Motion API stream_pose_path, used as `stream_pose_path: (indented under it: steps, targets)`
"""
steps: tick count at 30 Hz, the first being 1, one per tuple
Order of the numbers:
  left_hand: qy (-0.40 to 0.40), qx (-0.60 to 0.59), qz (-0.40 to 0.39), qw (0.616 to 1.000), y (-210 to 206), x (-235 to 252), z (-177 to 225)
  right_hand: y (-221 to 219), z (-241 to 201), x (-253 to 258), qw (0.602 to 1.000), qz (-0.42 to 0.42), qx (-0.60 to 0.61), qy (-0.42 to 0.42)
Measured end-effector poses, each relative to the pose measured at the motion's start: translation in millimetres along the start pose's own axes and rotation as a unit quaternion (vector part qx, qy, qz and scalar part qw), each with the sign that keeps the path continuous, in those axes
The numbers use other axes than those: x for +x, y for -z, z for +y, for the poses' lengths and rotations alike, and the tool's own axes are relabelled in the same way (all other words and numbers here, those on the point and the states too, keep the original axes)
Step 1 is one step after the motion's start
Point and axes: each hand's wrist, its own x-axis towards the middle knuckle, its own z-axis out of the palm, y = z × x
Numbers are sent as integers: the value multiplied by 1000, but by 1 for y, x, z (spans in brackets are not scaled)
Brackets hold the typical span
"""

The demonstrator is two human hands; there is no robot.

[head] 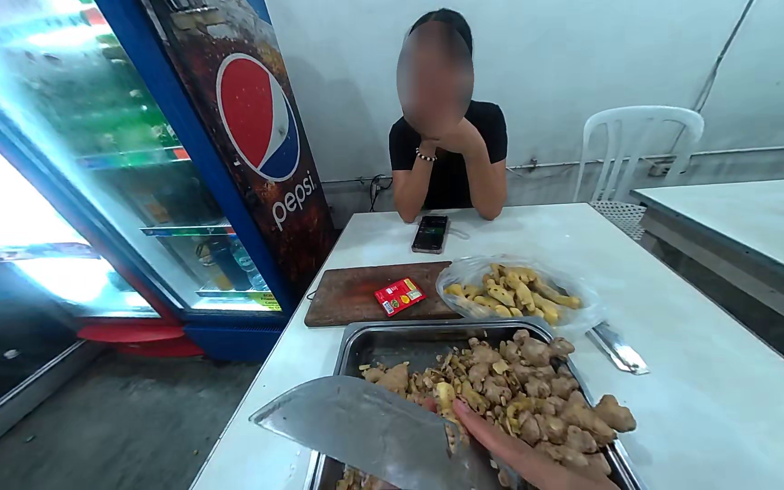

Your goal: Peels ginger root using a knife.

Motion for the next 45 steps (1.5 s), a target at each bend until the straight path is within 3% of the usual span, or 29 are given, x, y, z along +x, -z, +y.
stream_pose_path:
  steps: [9,15,18,22,27,32,45]
  targets:
    - [-24,68,-107,992,10,13,12,4,5,-4,995,-9,95,29]
    - [-51,87,-135,986,12,8,3,4,6,-2,988,15,145,57]
    - [-27,42,-122,991,8,9,3,6,2,0,984,17,173,35]
    - [70,-96,-73,990,-2,13,14,10,1,1,980,22,197,-16]
    - [91,-128,-8,988,-2,10,14,2,-2,0,999,13,35,-2]
    - [106,-139,-64,983,8,5,7,-2,-11,1,993,22,-119,4]
    - [108,-126,2,986,-4,-2,19,-1,-8,0,989,10,-145,7]
